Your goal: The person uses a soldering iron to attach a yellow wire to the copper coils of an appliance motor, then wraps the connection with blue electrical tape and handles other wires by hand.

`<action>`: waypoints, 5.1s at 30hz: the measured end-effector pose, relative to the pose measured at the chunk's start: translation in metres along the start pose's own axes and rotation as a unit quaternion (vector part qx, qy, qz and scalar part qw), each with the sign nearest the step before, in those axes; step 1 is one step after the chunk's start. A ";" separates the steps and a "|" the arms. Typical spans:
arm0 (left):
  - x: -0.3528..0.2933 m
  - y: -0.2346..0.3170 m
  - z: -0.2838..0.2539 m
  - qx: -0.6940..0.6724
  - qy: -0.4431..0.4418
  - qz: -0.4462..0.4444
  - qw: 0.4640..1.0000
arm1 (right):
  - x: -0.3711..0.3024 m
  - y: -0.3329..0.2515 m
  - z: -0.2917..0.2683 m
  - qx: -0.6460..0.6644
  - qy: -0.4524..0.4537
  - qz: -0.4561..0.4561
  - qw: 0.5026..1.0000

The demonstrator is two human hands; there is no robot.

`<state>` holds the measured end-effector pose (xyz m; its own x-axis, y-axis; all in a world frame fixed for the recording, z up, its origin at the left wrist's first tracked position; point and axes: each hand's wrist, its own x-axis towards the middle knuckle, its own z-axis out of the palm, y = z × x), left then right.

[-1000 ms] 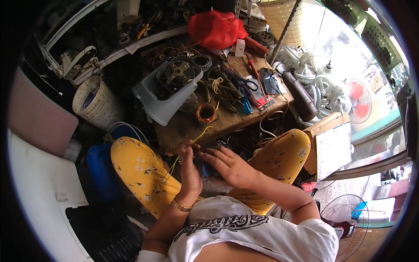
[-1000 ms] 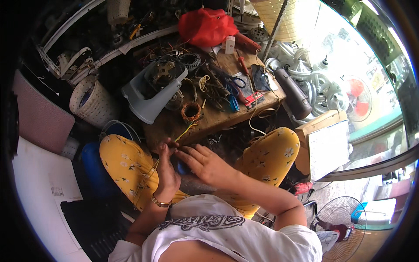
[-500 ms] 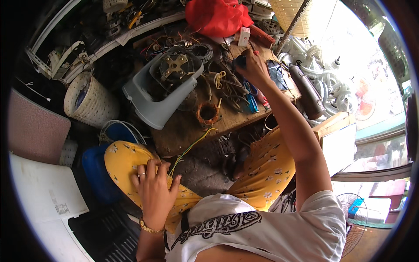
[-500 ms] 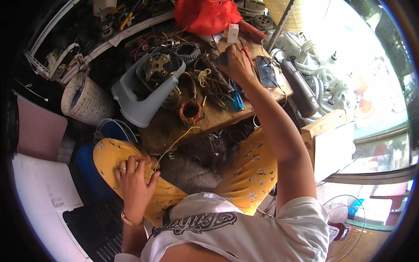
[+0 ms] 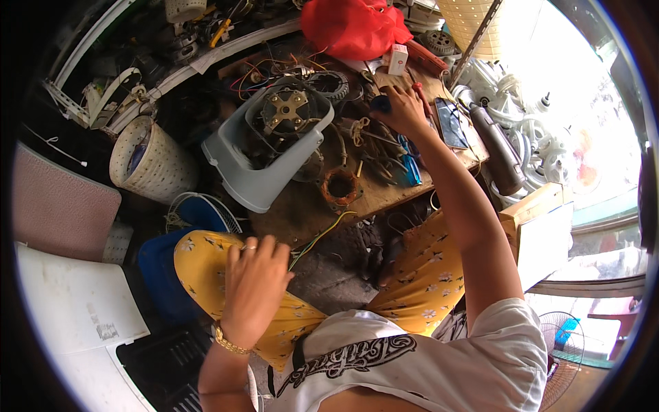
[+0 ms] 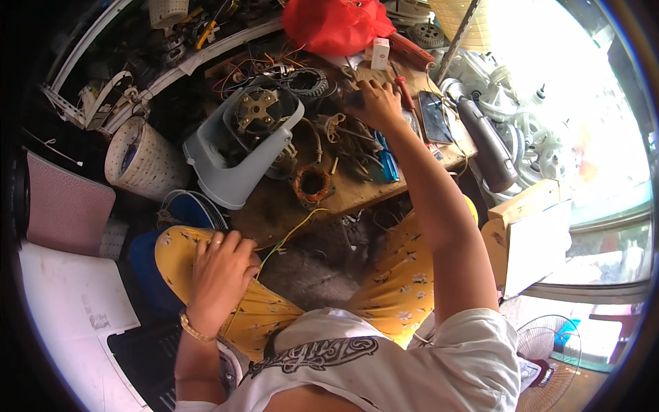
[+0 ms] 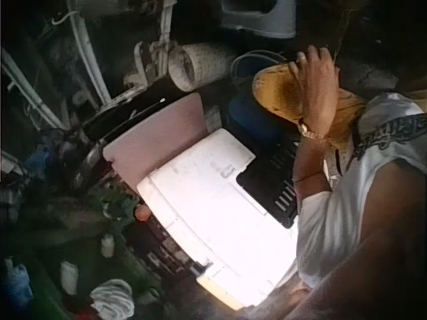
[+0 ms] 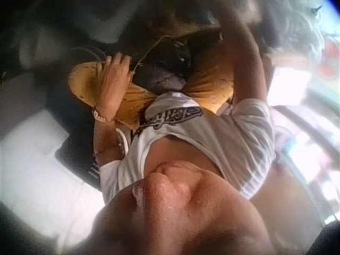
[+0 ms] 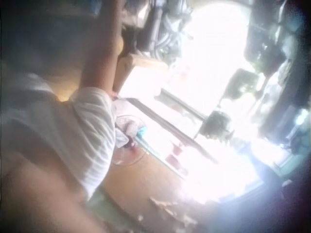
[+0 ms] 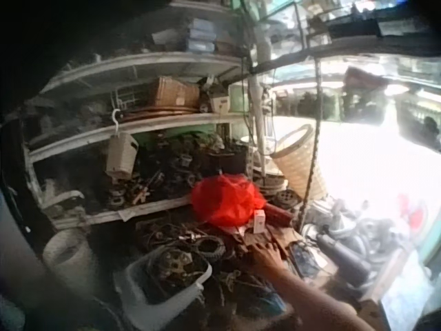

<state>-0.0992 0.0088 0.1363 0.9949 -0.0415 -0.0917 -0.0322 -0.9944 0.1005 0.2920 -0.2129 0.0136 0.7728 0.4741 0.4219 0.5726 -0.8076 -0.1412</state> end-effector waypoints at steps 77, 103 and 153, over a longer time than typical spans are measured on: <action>0.090 0.041 0.119 -0.180 0.082 -0.113 0.974 | -0.079 -0.038 -0.041 0.161 -0.070 -0.199 0.964; 0.125 0.028 0.125 -0.394 0.231 -0.088 0.885 | -0.085 -0.037 -0.060 0.349 -0.054 0.104 0.930; 0.127 0.032 0.115 -0.441 0.277 -0.078 0.850 | -0.092 -0.083 -0.076 0.308 -0.109 -0.198 0.924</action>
<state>0.0154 -0.0398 0.0137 0.8804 0.3797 0.2842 -0.0549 -0.5136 0.8563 0.1525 -0.2162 0.0540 0.4674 0.8032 0.3694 0.8176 -0.2338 -0.5262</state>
